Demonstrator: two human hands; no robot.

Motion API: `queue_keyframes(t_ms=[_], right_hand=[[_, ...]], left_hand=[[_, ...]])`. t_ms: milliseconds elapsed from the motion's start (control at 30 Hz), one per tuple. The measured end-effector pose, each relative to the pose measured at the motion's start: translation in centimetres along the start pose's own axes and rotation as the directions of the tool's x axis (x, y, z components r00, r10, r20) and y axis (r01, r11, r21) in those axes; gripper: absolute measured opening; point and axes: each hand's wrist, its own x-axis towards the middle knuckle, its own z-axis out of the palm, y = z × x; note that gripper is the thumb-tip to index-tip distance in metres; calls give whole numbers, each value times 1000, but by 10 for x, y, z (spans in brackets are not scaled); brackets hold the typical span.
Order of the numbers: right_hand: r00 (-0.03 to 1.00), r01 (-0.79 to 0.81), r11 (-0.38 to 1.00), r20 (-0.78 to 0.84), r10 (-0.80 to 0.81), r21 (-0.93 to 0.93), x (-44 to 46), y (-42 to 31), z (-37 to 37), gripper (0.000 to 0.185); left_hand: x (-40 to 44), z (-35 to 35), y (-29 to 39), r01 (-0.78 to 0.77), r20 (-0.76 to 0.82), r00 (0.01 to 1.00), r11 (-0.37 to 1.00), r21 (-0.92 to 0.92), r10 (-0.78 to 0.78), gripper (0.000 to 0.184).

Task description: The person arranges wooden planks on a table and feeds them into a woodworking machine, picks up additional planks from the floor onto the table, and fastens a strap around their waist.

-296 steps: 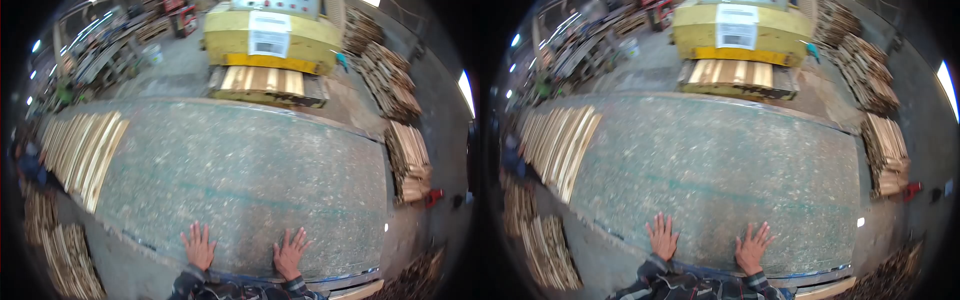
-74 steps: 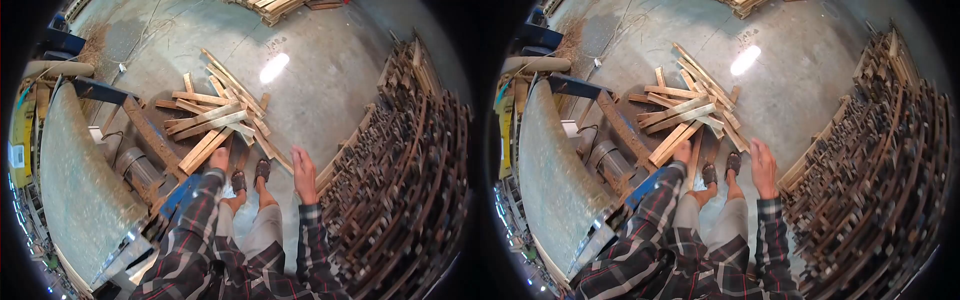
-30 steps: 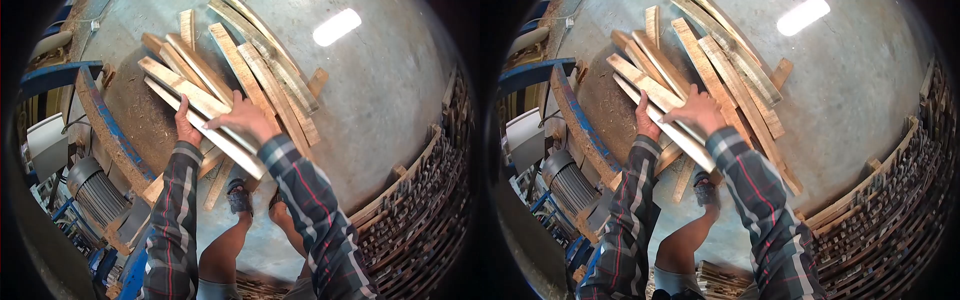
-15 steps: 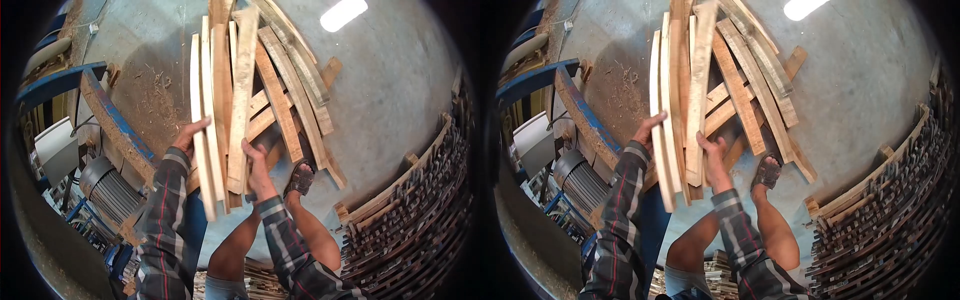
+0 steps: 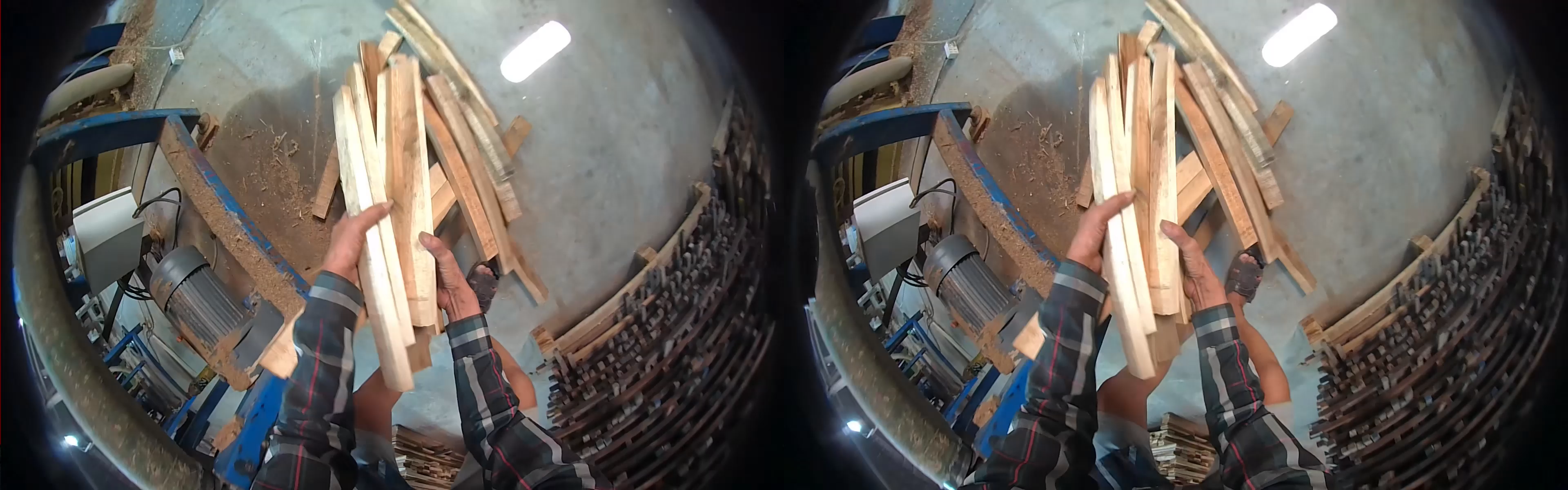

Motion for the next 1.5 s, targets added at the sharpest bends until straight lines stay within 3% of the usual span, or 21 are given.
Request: queue_keyframes(t_ms=[267, 433, 533, 567, 600, 633, 667, 700, 733, 767, 867, 967, 1033, 1067, 1133, 1233, 1300, 1400, 1433, 1467, 1500], right_hand=[[989, -42, 974, -150, 8, -222, -182, -10, 62, 74], [967, -59, 920, -251, -43, -388, -305, 6, 114, 62], [982, 46, 956, -164, -97, -289, -392, 26, 179, 48], [952, 195, 899, -145, -270, -393, -409, 36, 177, 50], [965, 198, 906, -85, -246, -375, -445, 46, 221, 55], [894, 389, 839, -62, -443, -380, -470, 61, 222, 62], [815, 372, 319, 142, -562, -872, -496, 60, 176, 59], [730, 246, -389, 433, -529, -888, -516, 57, 169, 57], [641, 393, -228, 443, -627, -891, -526, 57, 160, 57], [559, 527, -60, 399, -727, -848, -549, 72, 176, 57], [461, 572, -91, 412, -786, -815, -594, 123, 210, 59], [730, 588, 279, 350, -588, -759, -612, 168, 256, 66], [895, 438, 550, 286, -342, -711, -619, 197, 285, 72], [930, 368, 618, 290, -227, -695, -614, 216, 300, 74], [898, 377, 648, 431, -82, -662, -603, 276, 346, 75], [918, 277, 609, 392, 61, -744, -545, 344, 369, 74], [861, 480, 355, 509, -12, -803, -512, 417, 401, 69], [753, 432, 594, 634, 176, -678, -458, 547, 474, 83], [765, 498, 452, 621, 174, -740, -453, 587, 504, 84], [747, 481, 461, 624, 228, -745, -423, 629, 526, 80], [627, 513, 507, 706, 329, -692, -415, 681, 569, 72]], left_hand=[[-163, 39, -25, 11, -73, 997, 973, -231, -29, 62], [-276, 48, -36, -109, -33, 994, 939, -326, 104, 56], [-342, 40, -30, -137, 49, 989, 988, -77, 141, 58], [-377, 44, -17, -153, 38, 988, 988, 35, 151, 61], [-416, 58, -7, -250, 87, 955, 930, -270, 282, 69], [-453, 61, 7, -313, 44, 944, 931, -188, 327, 73], [-479, 63, 7, -391, 44, 913, 899, -200, 407, 79], [-529, 58, 28, -465, 43, 874, 859, -213, 484, 85], [-578, 40, 42, -474, 93, 876, 880, -21, 474, 93], [-595, 40, 32, -584, -36, 811, 812, -9, 584, 96], [-680, -7, 26, -657, 40, 753, 753, 17, 656, 110], [-743, -56, 15, -695, 3, 719, 718, -37, 695, 104], [-782, -98, 11, -739, -13, 670, 666, -103, 742, 99], [-787, -108, 3, -830, -169, 550, 513, -218, 818, 93], [-811, -164, -5, -817, -230, 576, 555, -154, 784, 90], [-833, -260, -21, -833, -306, 554, 517, -198, 774, 84], [-854, -334, -28, -846, -402, 522, 518, -129, 752, 80], [-878, -461, -23, -912, -529, 377, 403, -73, 760, 67], [-885, -503, -22, -928, -542, 345, 367, -71, 767, 66], [-895, -548, -16, -933, -569, 316, 357, -41, 759, 64], [-910, -598, -3, -939, -597, 275, 344, 2, 753, 63]])
